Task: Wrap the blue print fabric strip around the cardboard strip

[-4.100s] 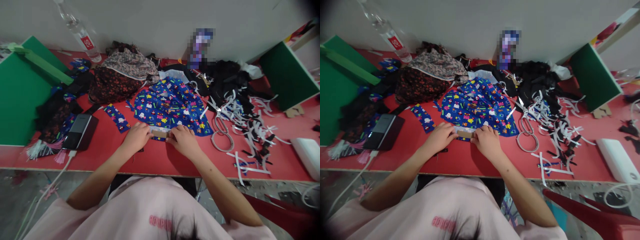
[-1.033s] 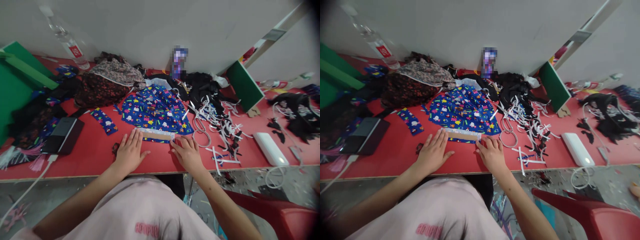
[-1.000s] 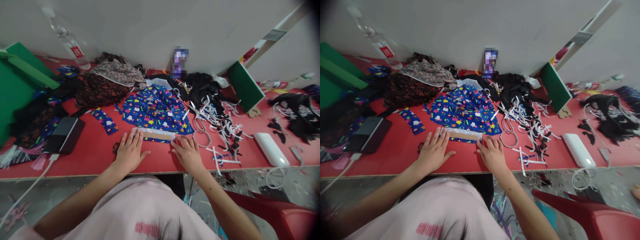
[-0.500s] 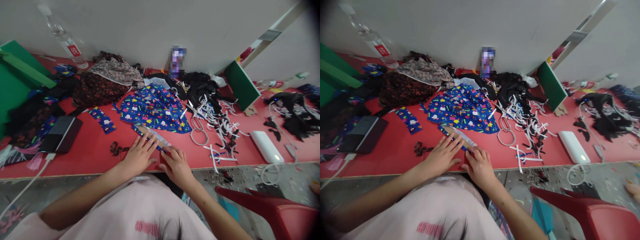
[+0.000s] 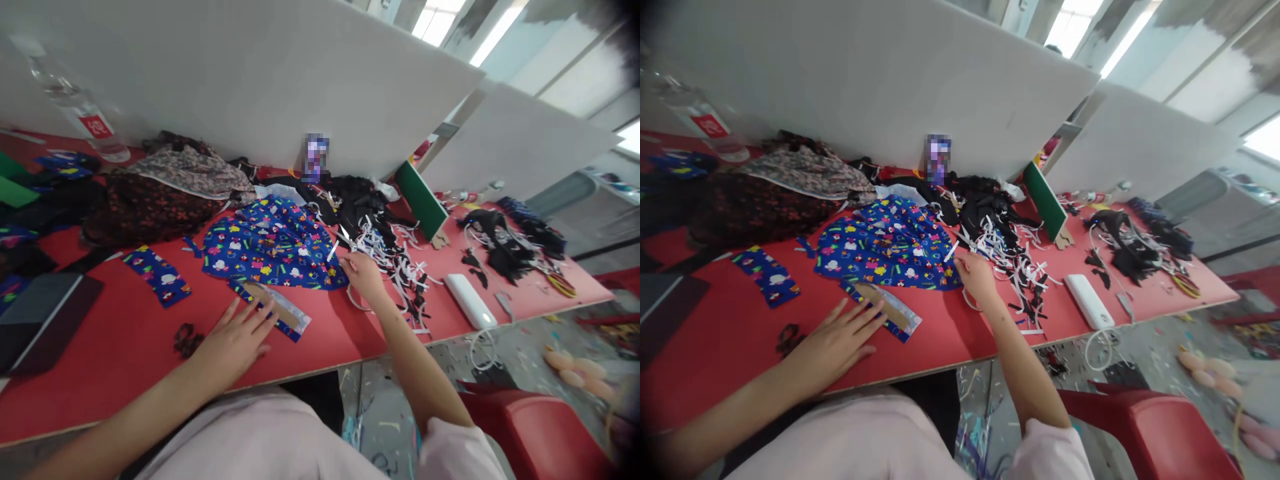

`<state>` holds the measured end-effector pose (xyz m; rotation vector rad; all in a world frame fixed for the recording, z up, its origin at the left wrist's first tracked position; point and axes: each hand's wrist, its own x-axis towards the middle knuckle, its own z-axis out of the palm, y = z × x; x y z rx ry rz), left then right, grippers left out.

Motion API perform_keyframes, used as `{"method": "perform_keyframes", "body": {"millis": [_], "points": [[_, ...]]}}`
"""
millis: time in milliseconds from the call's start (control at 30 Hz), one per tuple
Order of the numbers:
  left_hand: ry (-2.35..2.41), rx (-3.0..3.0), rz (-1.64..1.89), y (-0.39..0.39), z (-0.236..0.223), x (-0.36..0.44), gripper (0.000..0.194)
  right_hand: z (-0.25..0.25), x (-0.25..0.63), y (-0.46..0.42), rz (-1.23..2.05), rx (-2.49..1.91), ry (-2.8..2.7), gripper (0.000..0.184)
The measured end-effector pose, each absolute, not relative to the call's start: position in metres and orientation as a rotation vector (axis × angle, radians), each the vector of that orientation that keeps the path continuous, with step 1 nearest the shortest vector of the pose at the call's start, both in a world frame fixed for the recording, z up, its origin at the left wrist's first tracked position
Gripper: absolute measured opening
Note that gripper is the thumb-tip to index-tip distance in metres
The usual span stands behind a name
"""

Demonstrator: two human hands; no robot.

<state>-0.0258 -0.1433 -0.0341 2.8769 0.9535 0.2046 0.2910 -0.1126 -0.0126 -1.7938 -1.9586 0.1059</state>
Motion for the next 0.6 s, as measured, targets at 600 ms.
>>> {"method": "perform_keyframes", "body": {"millis": [600], "points": [[0.523, 2.910, 0.170, -0.123, -0.033, -0.020, 0.030, -0.054, 0.190, -0.028, 0.220, -1.601, -2.244, 0.038]]}}
